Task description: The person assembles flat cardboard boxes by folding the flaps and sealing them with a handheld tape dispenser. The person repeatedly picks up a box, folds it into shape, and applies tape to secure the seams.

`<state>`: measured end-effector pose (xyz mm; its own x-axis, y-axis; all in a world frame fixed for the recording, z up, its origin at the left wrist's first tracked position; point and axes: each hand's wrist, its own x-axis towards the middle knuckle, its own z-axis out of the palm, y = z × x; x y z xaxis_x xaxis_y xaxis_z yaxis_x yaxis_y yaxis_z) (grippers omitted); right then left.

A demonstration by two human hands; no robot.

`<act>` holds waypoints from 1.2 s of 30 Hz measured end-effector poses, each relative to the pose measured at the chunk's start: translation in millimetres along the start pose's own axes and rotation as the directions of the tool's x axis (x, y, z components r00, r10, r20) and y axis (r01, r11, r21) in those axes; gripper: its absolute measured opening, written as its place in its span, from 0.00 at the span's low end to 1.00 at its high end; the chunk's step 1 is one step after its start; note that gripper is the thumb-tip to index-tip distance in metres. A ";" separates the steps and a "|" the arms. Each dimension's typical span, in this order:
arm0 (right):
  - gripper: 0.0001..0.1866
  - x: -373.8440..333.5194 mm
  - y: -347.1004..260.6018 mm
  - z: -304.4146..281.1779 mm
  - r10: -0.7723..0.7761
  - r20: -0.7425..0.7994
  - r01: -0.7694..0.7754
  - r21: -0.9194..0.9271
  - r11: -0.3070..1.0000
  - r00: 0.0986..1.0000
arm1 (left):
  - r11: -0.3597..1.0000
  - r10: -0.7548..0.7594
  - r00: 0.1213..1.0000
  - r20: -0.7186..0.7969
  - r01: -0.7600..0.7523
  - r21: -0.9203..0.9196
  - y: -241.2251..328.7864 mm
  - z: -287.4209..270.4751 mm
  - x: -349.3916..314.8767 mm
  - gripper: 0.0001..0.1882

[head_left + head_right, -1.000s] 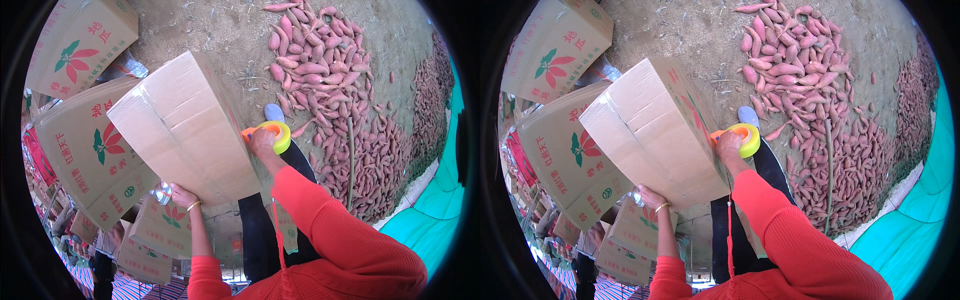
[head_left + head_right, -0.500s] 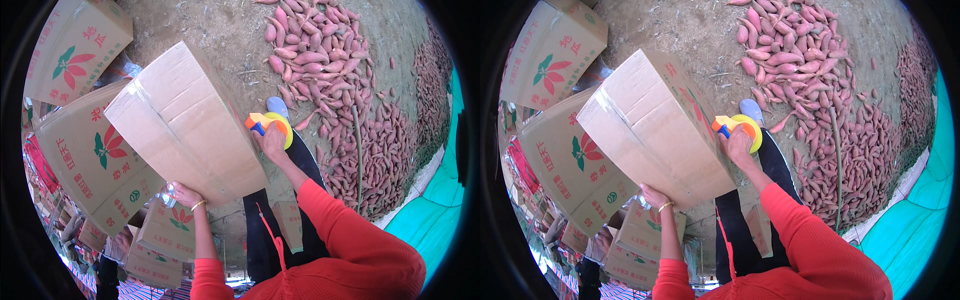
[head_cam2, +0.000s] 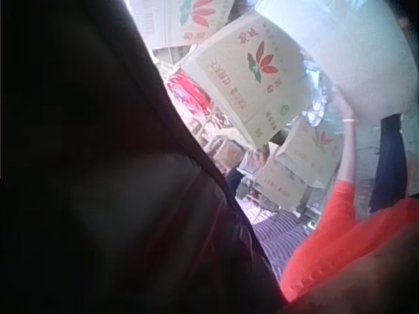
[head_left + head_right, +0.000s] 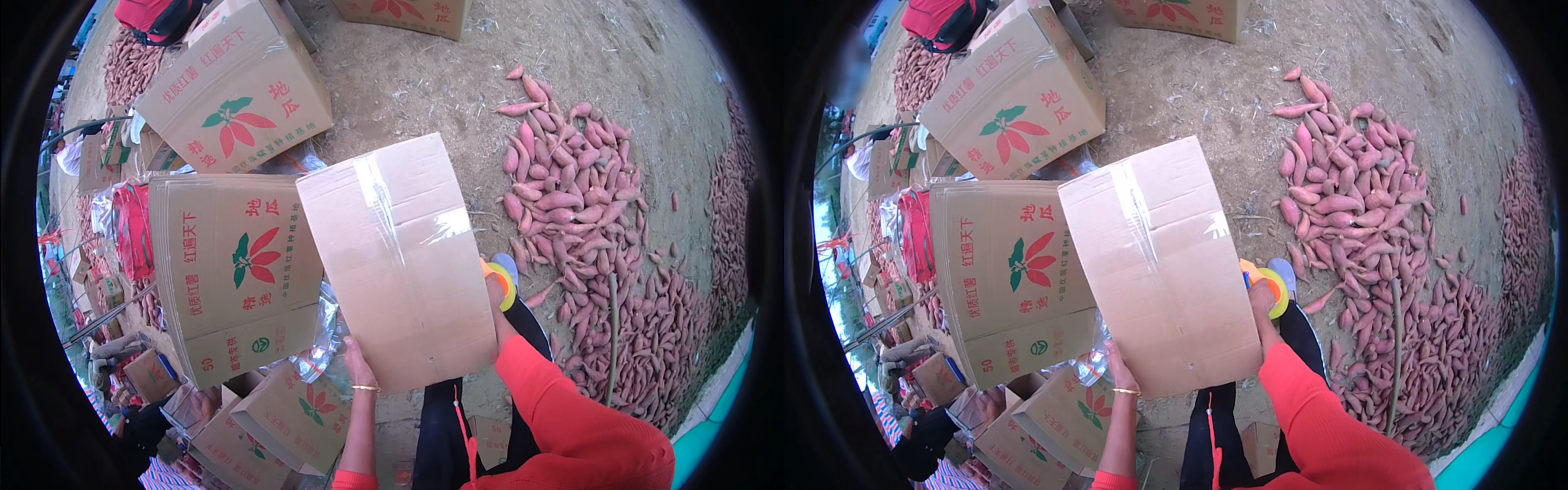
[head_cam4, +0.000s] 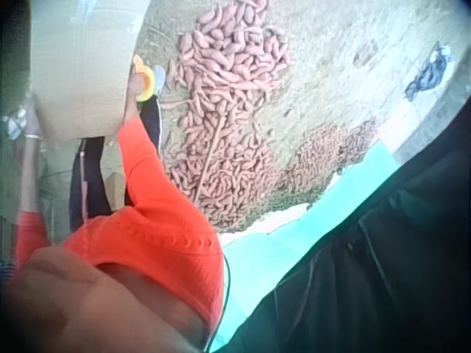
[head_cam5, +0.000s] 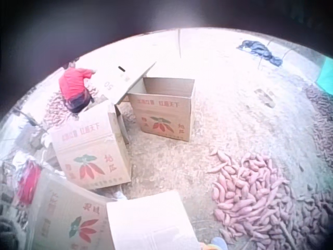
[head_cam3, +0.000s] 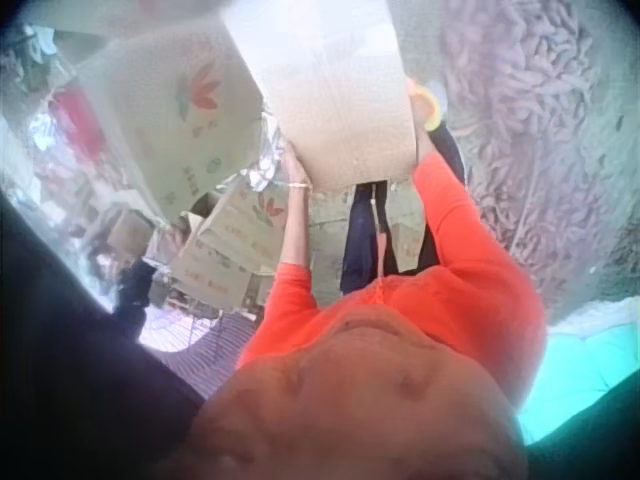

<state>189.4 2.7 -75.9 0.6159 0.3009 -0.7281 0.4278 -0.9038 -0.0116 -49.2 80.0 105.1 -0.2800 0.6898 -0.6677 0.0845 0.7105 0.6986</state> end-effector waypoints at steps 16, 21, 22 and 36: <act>0.39 -142.0 57.4 -316.1 -0.375 -0.160 0.373 0.700 0.609 0.913 | 0.028 0.522 0.091 0.848 -0.996 0.089 414.0 33.1 -296.2 0.42; 0.39 -175.6 42.7 -367.3 -0.527 -0.125 0.400 0.799 0.448 0.840 | -0.063 0.531 0.082 0.843 -0.989 0.136 423.5 0.0 -377.2 0.45; 0.39 -177.7 39.7 -379.2 -0.547 -0.135 0.408 0.813 0.415 0.826 | -0.091 0.552 0.060 0.832 -0.987 0.131 424.0 -2.3 -385.6 0.46; 0.38 -199.7 -3.8 -442.1 -0.735 -0.159 0.480 0.841 0.249 0.659 | 0.543 0.837 0.452 -0.307 -0.620 0.566 421.9 -194.8 -388.6 0.50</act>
<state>357.2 80.6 372.6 0.1964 0.9110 -0.3626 -0.1544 -0.3364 -0.9290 -91.0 84.5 709.5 -0.3499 0.8639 0.3623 0.7609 0.0364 0.6478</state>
